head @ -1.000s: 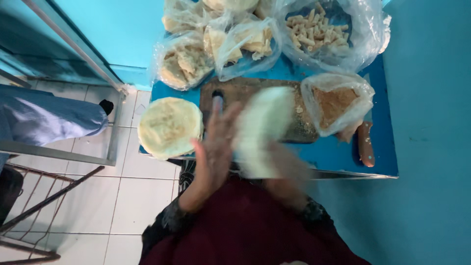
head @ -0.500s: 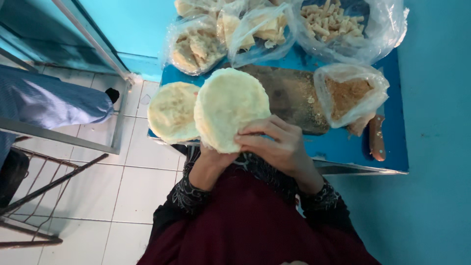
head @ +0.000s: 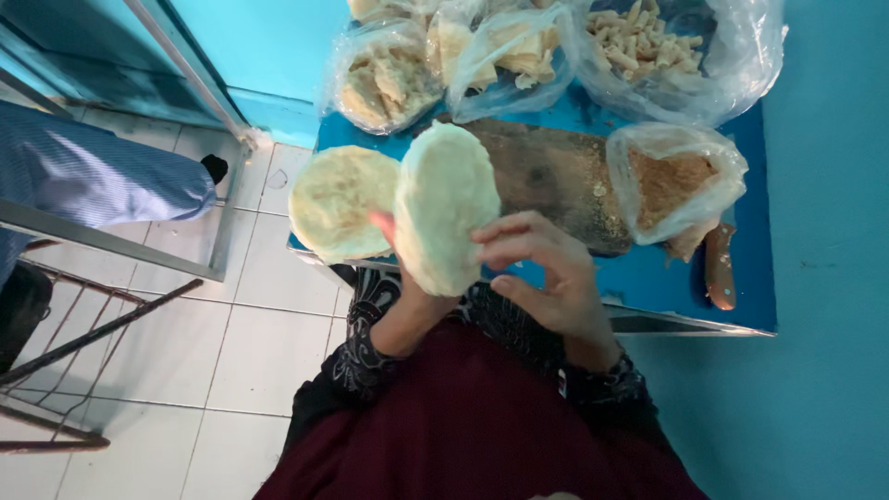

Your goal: The person cuts a round flatbread in half with a knife on a wooden cutting board, then folds the cut pieces in half by hand and stacks them with other folded flatbreads on the table. Plastic bags of other flatbread pieces sit around the work area.

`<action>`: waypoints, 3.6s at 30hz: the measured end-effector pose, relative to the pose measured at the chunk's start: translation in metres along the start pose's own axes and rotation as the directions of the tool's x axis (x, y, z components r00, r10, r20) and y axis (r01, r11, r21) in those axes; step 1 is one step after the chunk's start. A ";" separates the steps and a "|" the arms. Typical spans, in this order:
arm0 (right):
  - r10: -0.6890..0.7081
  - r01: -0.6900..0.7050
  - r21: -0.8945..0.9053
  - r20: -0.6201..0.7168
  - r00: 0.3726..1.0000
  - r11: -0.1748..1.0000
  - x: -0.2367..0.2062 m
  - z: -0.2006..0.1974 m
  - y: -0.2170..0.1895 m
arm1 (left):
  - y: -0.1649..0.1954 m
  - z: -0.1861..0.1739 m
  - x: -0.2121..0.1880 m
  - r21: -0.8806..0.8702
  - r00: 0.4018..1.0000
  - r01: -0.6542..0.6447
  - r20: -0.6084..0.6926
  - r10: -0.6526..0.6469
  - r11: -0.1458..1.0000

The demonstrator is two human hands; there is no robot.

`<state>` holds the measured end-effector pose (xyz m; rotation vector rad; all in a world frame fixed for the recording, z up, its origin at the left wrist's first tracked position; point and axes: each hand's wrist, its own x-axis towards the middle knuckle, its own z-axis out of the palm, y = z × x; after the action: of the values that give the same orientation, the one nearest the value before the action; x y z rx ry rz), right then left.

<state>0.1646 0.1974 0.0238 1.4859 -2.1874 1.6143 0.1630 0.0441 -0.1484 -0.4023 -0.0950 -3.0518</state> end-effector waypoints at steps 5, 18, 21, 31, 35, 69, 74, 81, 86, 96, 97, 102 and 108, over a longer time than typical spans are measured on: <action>-0.029 -0.003 -0.198 -0.156 0.987 0.980 -0.004 0.028 0.008 | -0.017 -0.027 -0.007 0.236 0.998 -0.055 -0.026 0.063 0.970; 0.047 -0.095 -0.189 -0.242 0.969 0.977 -0.018 0.035 0.012 | -0.011 0.003 -0.002 0.859 0.986 -0.127 0.054 0.159 0.496; 0.121 -0.163 -0.159 -0.246 0.962 0.974 -0.025 0.036 0.022 | -0.015 -0.001 -0.003 0.776 0.993 -0.063 -0.015 0.119 0.627; 0.248 -0.196 0.200 -0.289 0.925 0.960 -0.039 0.042 0.045 | -0.007 0.034 0.000 0.718 0.995 0.033 0.043 -0.091 0.695; 0.247 -0.188 0.177 -0.431 0.868 0.966 -0.034 0.034 0.048 | 0.011 0.090 0.001 0.933 0.964 -0.266 0.259 0.063 0.243; 0.272 -0.205 0.234 -0.306 0.912 0.950 -0.044 0.037 0.050 | 0.021 0.084 -0.023 0.976 0.995 -0.101 0.095 0.041 0.192; 0.090 -0.112 -0.095 -0.209 0.974 0.989 -0.040 0.035 0.040 | 0.025 0.092 -0.021 0.959 0.959 -0.283 0.283 -0.018 -0.028; 0.261 -0.176 0.277 -0.307 0.915 0.945 -0.040 0.038 0.037 | 0.023 0.099 -0.029 0.984 0.986 -0.167 0.168 -0.014 0.062; 0.245 -0.226 0.095 -0.369 0.897 0.970 -0.044 0.046 0.040 | 0.024 0.095 -0.030 0.954 0.954 -0.301 0.301 -0.009 -0.013; 0.198 -0.199 0.035 -0.380 0.904 0.979 -0.041 0.050 0.027 | 0.025 0.101 -0.029 0.973 0.973 -0.230 0.229 -0.041 -0.022; 0.159 -0.195 -0.050 -0.398 0.903 0.980 -0.041 0.050 0.025 | 0.026 0.103 -0.031 0.980 0.979 -0.197 0.196 -0.049 0.001; 0.138 -0.204 -0.121 -0.413 0.900 0.971 -0.040 0.047 0.025 | 0.025 0.106 -0.033 0.977 0.977 -0.211 0.212 -0.032 0.031; 0.144 -0.197 -0.102 -0.383 0.912 0.975 -0.042 0.045 0.025 | 0.029 0.099 -0.032 0.911 0.920 -0.392 0.384 -0.079 -0.129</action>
<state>0.1908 0.1908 -0.0368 0.8809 -2.1985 1.5933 0.2214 0.0238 -0.0597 -0.6087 -2.0409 -1.6137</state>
